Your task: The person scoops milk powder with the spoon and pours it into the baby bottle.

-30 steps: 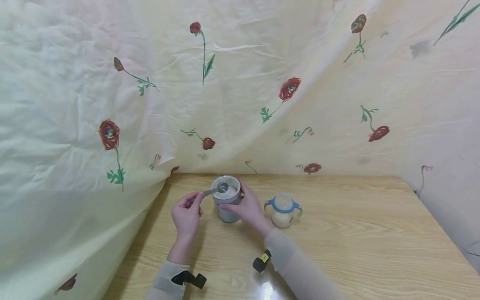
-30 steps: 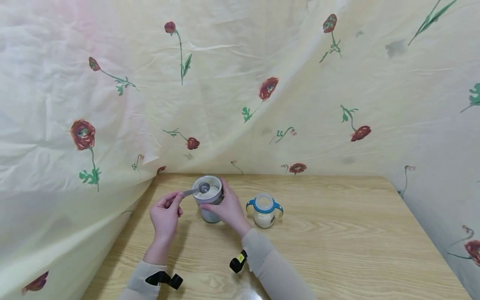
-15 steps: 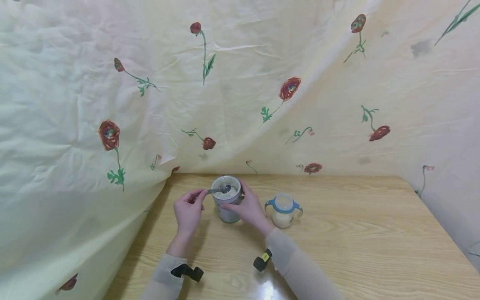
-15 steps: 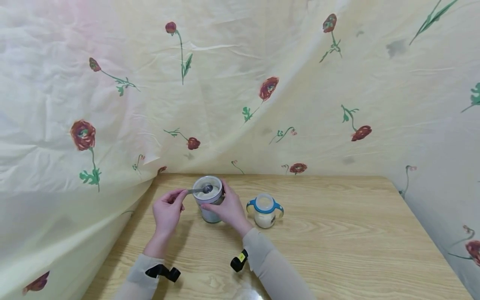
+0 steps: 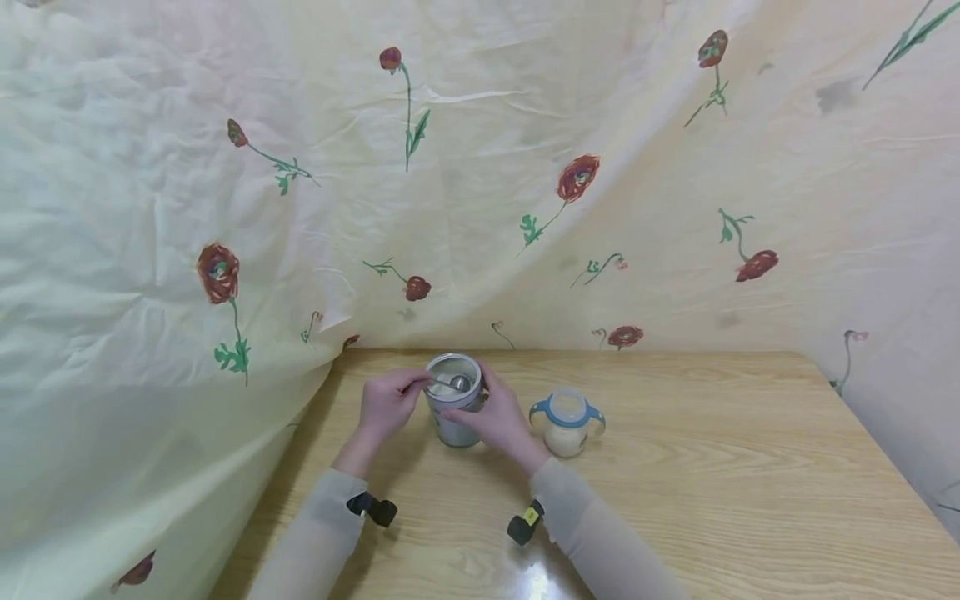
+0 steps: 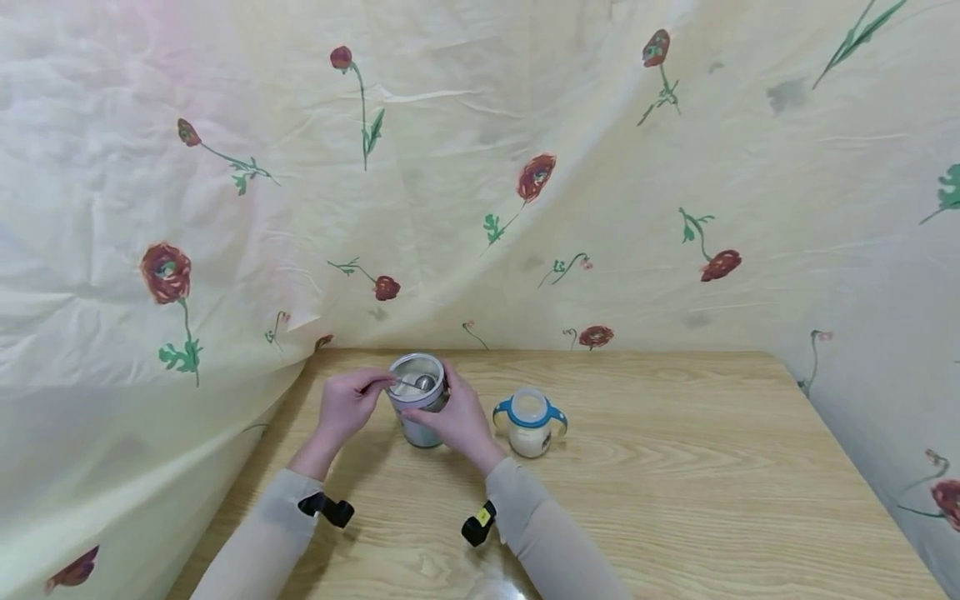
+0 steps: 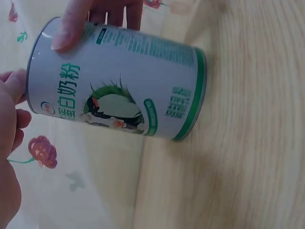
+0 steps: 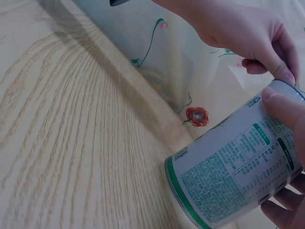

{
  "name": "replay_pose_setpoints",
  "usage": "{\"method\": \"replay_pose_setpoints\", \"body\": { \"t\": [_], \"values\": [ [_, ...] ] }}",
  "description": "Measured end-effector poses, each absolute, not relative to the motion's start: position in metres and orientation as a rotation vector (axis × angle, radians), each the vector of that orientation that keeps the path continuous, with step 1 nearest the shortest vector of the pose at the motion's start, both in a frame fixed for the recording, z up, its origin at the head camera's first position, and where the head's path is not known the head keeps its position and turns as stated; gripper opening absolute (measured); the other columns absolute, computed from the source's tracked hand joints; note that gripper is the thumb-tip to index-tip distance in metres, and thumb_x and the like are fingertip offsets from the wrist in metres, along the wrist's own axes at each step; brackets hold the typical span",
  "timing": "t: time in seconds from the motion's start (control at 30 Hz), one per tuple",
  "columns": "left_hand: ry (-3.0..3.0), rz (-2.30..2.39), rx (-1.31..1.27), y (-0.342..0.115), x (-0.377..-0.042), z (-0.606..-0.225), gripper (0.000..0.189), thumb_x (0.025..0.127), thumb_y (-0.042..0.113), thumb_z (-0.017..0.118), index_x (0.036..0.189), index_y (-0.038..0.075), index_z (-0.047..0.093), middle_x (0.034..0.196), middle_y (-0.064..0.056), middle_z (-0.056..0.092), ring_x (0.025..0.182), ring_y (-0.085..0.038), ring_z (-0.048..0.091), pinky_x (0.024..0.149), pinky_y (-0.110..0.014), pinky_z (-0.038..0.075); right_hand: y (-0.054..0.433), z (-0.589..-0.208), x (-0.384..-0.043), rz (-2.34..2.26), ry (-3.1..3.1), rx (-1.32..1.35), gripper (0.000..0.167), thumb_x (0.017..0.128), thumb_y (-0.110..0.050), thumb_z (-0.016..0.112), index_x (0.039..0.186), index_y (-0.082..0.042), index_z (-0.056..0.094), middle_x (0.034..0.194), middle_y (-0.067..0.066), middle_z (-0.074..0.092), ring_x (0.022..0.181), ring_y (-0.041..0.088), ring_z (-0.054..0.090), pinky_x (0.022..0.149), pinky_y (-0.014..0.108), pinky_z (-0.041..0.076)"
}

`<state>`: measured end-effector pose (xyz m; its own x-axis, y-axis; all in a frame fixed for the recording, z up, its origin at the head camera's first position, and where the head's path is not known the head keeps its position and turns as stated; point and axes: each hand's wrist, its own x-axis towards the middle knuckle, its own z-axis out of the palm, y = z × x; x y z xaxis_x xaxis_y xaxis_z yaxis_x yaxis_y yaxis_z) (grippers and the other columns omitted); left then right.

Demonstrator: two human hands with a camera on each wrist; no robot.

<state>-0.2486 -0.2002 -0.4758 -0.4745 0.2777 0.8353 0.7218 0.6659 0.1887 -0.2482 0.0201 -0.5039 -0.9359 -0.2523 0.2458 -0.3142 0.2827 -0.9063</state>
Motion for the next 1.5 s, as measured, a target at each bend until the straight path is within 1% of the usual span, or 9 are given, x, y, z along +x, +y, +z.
{"method": "replay_pose_setpoints", "body": {
  "t": [0.13, 0.33, 0.5, 0.67, 0.9, 1.0, 1.17, 1.4, 1.5],
  "values": [
    [-2.038, -0.455, -0.871, -0.202, -0.255, -0.474, 0.023, 0.079, -0.009, 0.086, 0.091, 0.011, 0.084, 0.089, -0.003, 0.082, 0.078, -0.021, 0.079, 0.066, -0.036, 0.064, 0.02, -0.503, -0.247, 1.798, -2.471, 0.539, 0.09, 0.08, -0.034, 0.098, 0.155, -0.019, 0.05, 0.146, 0.0, 0.062, 0.133, 0.025, 0.06, 0.109, 0.053, 0.051],
    [-2.05, -0.262, -0.928, -0.202, -0.255, -0.468, 0.036, 0.073, -0.015, 0.08, 0.088, 0.017, 0.081, 0.086, 0.003, 0.08, 0.073, -0.015, 0.077, 0.057, -0.029, 0.06, 0.02, -0.503, -0.247, 1.803, -2.484, 0.541, 0.09, 0.081, -0.034, 0.098, 0.155, -0.019, 0.05, 0.147, 0.0, 0.062, 0.135, 0.024, 0.059, 0.11, 0.052, 0.05],
    [-2.189, -0.137, -0.941, -0.2, -0.252, -0.457, 0.037, 0.074, -0.014, 0.081, 0.091, 0.018, 0.081, 0.085, 0.004, 0.08, 0.065, -0.011, 0.072, 0.049, -0.027, 0.054, 0.021, -0.503, -0.248, 1.794, -2.503, 0.524, 0.093, 0.08, -0.038, 0.098, 0.157, -0.024, 0.048, 0.149, -0.002, 0.06, 0.135, 0.024, 0.058, 0.11, 0.053, 0.051],
    [-2.374, -0.117, -0.922, -0.195, -0.25, -0.442, 0.029, 0.079, -0.009, 0.084, 0.093, 0.016, 0.083, 0.087, 0.003, 0.081, 0.062, -0.01, 0.069, 0.05, -0.028, 0.054, 0.022, -0.502, -0.248, 1.794, -2.5, 0.533, 0.092, 0.08, -0.041, 0.097, 0.157, -0.026, 0.048, 0.149, -0.004, 0.06, 0.136, 0.025, 0.058, 0.11, 0.053, 0.051],
    [-2.689, -0.377, -0.697, -0.184, -0.248, -0.428, 0.012, 0.092, 0.004, 0.081, 0.094, 0.015, 0.085, 0.088, 0.003, 0.08, 0.072, -0.013, 0.073, 0.061, -0.032, 0.059, 0.023, -0.504, -0.249, 1.781, -2.497, 0.548, 0.09, 0.08, -0.041, 0.097, 0.155, -0.027, 0.05, 0.147, -0.005, 0.061, 0.134, 0.023, 0.059, 0.109, 0.052, 0.051],
    [-2.742, -0.451, -0.594, -0.179, -0.247, -0.425, 0.008, 0.092, 0.008, 0.082, 0.092, 0.015, 0.085, 0.086, 0.004, 0.079, 0.074, -0.013, 0.073, 0.065, -0.036, 0.06, 0.023, -0.504, -0.25, 1.782, -2.504, 0.542, 0.091, 0.081, -0.042, 0.097, 0.156, -0.027, 0.049, 0.148, -0.005, 0.06, 0.135, 0.023, 0.058, 0.109, 0.053, 0.051],
    [-2.773, -0.618, -0.458, -0.173, -0.243, -0.423, 0.007, 0.092, 0.009, 0.083, 0.087, 0.014, 0.084, 0.08, 0.006, 0.076, 0.066, -0.008, 0.065, 0.063, -0.032, 0.057, 0.023, -0.503, -0.249, 1.782, -2.51, 0.538, 0.091, 0.08, -0.043, 0.096, 0.157, -0.027, 0.048, 0.149, -0.005, 0.06, 0.135, 0.024, 0.058, 0.109, 0.053, 0.051],
    [-2.738, -1.013, -0.217, -0.171, -0.241, -0.426, 0.006, 0.094, 0.011, 0.082, 0.089, 0.009, 0.083, 0.081, 0.002, 0.076, 0.071, -0.012, 0.068, 0.065, -0.032, 0.058, 0.022, -0.503, -0.247, 1.764, -2.503, 0.548, 0.091, 0.08, -0.043, 0.097, 0.156, -0.026, 0.049, 0.147, -0.005, 0.061, 0.133, 0.022, 0.059, 0.108, 0.052, 0.051],
    [-2.657, -1.188, -0.089, -0.171, -0.24, -0.428, 0.008, 0.092, 0.014, 0.082, 0.089, 0.007, 0.083, 0.08, 0.0, 0.077, 0.067, -0.013, 0.066, 0.06, -0.03, 0.055, 0.022, -0.502, -0.246, 1.762, -2.497, 0.553, 0.09, 0.08, -0.041, 0.097, 0.155, -0.025, 0.05, 0.146, -0.003, 0.062, 0.132, 0.022, 0.06, 0.108, 0.052, 0.052]
  ]
}}
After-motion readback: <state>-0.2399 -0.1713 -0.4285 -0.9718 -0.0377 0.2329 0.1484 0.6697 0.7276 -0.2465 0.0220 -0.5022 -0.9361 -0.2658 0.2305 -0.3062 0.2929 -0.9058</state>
